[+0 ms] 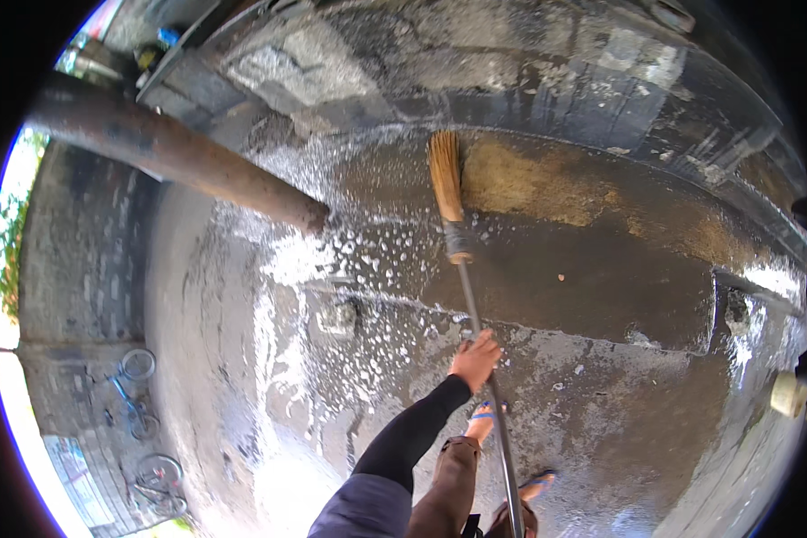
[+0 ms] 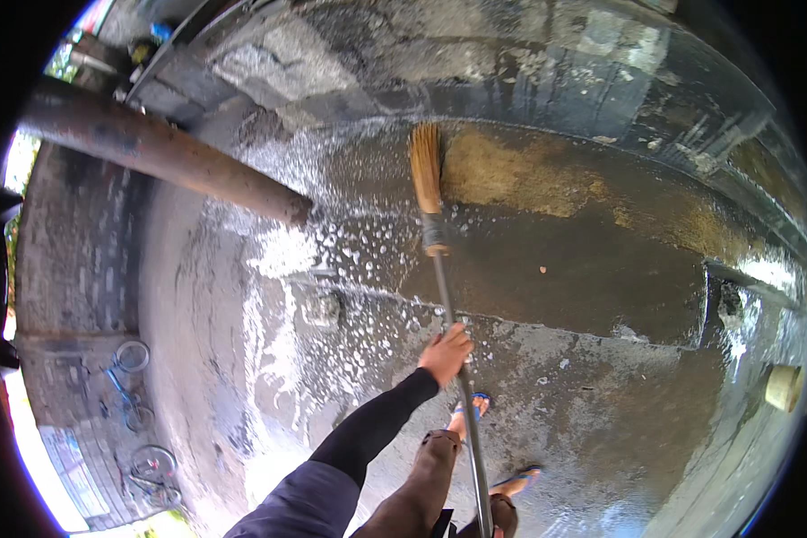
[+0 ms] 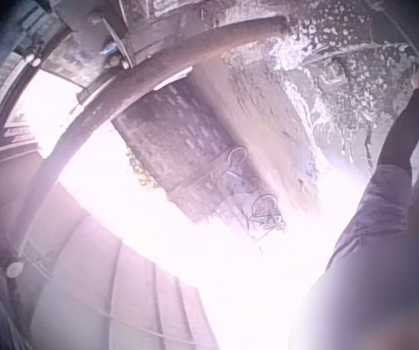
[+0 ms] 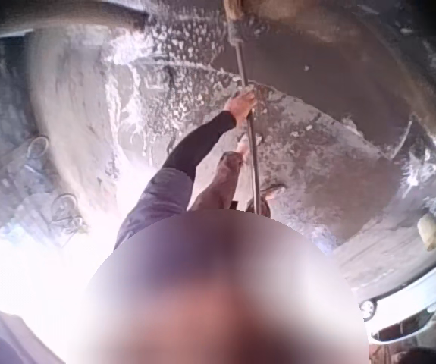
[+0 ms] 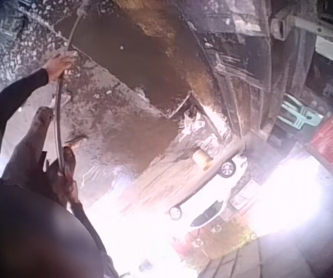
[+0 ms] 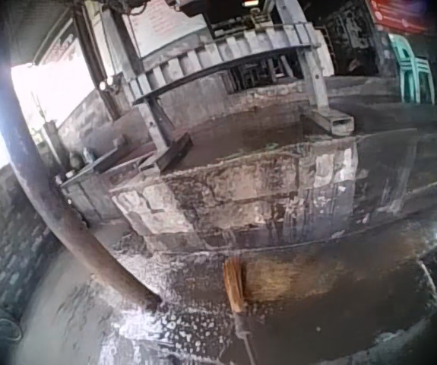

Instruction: The person pours water from a bucket onto concrete stairs and sweeps the wet surface with a long-handled broom. They move the bucket and broom between the stairs and the adjacent ground, then carry the bucket into a small utility room and rinse the bucket and a scoop under a tap.

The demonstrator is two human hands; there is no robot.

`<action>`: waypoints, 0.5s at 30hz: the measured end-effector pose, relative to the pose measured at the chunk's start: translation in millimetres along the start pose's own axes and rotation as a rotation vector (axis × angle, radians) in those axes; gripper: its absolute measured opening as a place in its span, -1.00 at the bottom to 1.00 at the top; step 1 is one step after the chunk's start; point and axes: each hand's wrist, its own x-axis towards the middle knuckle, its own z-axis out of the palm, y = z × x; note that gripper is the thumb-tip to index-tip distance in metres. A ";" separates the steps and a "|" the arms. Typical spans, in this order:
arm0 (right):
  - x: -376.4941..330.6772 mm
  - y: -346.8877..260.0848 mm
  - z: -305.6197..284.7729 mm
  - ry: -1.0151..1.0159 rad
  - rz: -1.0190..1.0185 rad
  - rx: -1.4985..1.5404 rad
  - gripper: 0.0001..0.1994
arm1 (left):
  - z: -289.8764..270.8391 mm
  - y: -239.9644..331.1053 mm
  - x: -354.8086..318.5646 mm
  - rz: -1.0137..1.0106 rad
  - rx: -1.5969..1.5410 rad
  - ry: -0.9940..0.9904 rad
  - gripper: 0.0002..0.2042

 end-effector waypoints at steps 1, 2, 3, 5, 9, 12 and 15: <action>0.7 9.4 -13.8 -0.255 0.205 0.099 -0.50 | 17.7 -0.7 -16.7 -0.082 -0.057 -0.019 -0.75; 5.9 15.9 -23.4 -0.102 -0.062 0.017 -0.51 | 29.4 -10.4 -45.7 -0.147 -0.111 -0.060 -0.75; 0.7 20.5 -36.8 0.042 -0.316 -0.057 -0.52 | 39.5 -12.3 -90.8 -0.226 -0.129 -0.113 -0.75; -7.1 24.3 -53.0 -0.139 0.026 -0.439 -0.53 | 59.0 -5.8 -165.9 -0.298 -0.157 -0.068 -0.74; -46.8 31.8 -54.9 -0.156 -0.175 -0.493 -0.53 | 51.5 2.9 -303.8 -0.402 -0.227 -0.249 -0.77; -89.7 74.5 -46.1 -0.086 -0.284 -0.433 -0.54 | 18.9 40.3 -352.9 -0.451 -0.217 -0.264 -0.81; -166.0 161.7 -17.6 -0.067 -0.150 0.096 -0.47 | -7.3 121.4 -376.4 -0.415 -0.101 -0.215 -0.80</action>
